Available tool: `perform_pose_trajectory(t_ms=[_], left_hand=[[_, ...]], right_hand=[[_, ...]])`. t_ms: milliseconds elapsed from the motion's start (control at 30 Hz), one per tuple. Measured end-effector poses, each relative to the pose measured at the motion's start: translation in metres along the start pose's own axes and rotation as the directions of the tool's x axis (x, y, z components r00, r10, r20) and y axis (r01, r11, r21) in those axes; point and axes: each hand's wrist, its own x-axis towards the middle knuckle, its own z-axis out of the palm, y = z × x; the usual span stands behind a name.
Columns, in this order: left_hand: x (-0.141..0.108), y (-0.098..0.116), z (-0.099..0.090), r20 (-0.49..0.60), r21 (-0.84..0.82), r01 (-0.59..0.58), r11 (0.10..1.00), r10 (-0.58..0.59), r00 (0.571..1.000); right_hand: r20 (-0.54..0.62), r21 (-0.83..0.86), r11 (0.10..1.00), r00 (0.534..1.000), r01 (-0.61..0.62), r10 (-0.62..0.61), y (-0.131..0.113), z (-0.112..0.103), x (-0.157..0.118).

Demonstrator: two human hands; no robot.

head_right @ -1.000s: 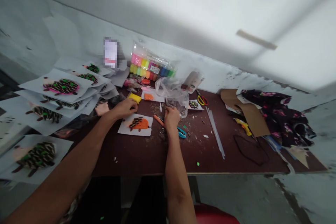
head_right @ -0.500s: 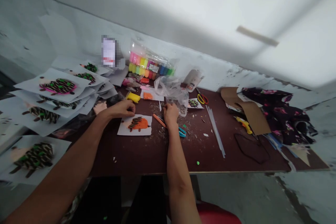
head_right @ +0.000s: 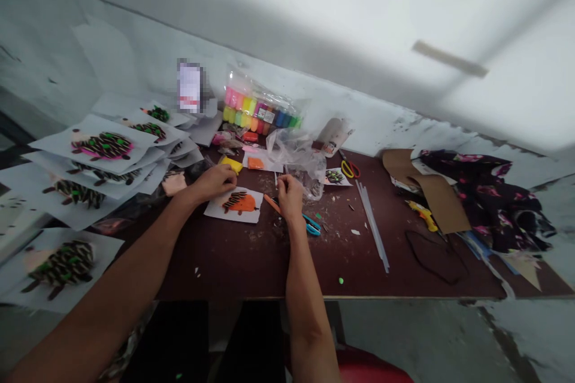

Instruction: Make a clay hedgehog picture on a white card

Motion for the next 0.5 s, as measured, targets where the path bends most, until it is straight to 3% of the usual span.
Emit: perform_pose_trajectory(t_ms=[233, 367, 500], left_hand=[[-0.002, 0.001, 0.002, -0.015, -0.046, 0.03, 0.998, -0.031, 0.999], [-0.003, 0.004, -0.003, -0.087, -0.06, 0.04, 0.997, -0.045, 0.995], [-0.003, 0.005, -0.003, -0.028, -0.145, 0.055, 0.988, -0.06, 0.998]], right_hand=[[0.171, 0.23, 0.973, 0.985, -0.014, -0.026, -0.017, 0.012, -0.016], [0.221, 0.214, 0.977, 0.974, 0.005, -0.054, -0.026, 0.013, -0.021], [0.231, 0.152, 0.987, 0.969, 0.053, -0.088, -0.029, 0.015, -0.026]])
